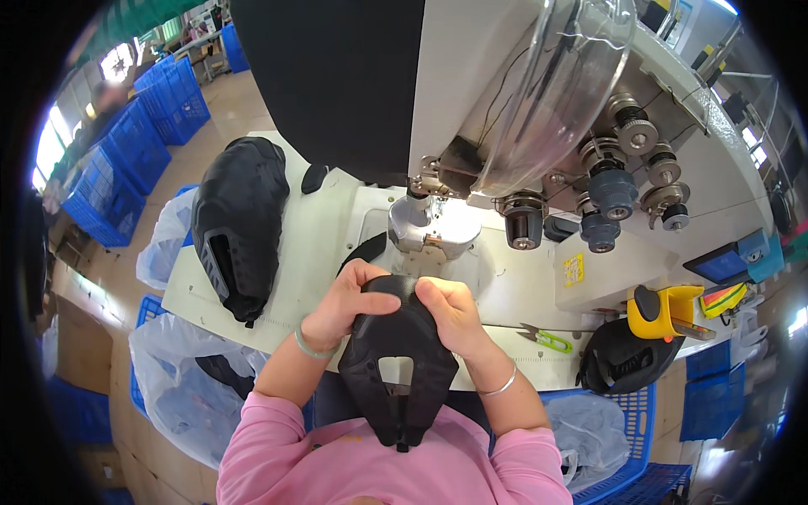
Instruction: Stitching components of shoe uppers using an industrial sewing machine.
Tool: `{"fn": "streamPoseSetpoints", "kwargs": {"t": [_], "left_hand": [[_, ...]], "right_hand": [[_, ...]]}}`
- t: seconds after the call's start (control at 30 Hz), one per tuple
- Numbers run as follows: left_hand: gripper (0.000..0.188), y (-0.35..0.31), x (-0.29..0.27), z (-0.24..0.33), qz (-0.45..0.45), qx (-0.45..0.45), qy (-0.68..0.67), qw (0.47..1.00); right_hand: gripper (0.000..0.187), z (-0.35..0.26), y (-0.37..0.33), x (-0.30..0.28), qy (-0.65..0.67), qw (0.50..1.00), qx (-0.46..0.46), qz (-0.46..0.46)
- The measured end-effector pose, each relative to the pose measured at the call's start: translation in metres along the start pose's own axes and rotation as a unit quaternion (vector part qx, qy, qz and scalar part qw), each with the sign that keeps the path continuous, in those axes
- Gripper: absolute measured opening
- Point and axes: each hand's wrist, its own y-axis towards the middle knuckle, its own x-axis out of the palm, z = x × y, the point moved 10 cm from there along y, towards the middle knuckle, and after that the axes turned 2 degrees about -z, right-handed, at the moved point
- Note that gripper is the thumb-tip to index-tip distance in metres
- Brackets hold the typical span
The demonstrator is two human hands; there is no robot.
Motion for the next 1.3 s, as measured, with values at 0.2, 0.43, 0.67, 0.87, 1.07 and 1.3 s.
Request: {"fn": "streamPoseSetpoints", "kwargs": {"t": [0.2, 0.43, 0.67, 0.87, 1.07, 1.3], "left_hand": [[0.020, -0.002, -0.018, -0.008, 0.009, -0.030, 0.147, 0.989], [0.050, -0.010, -0.022, -0.016, -0.011, -0.054, 0.006, 0.998], [0.048, -0.014, -0.020, -0.019, -0.012, -0.089, -0.021, 0.996], [0.024, -0.015, -0.026, -0.007, 0.025, -0.092, 0.204, 0.974], [0.016, -0.023, -0.033, -0.004, 0.032, -0.062, 0.208, 0.976], [0.042, -0.089, -0.080, 0.033, 0.193, -0.002, 0.233, 0.953]], "right_hand": [[0.037, 0.004, 0.003, 0.001, 0.016, 0.998, 0.034, 0.044], [0.035, 0.003, 0.004, 0.000, 0.004, 1.000, 0.014, 0.026], [0.029, 0.005, 0.003, 0.004, 0.001, 0.999, 0.029, 0.024], [0.026, 0.010, 0.004, 0.005, -0.001, 0.999, 0.041, 0.021], [0.024, 0.020, 0.009, 0.013, 0.030, 0.998, 0.051, 0.013], [0.029, 0.044, 0.003, 0.017, 0.084, 0.985, 0.151, 0.025]]}}
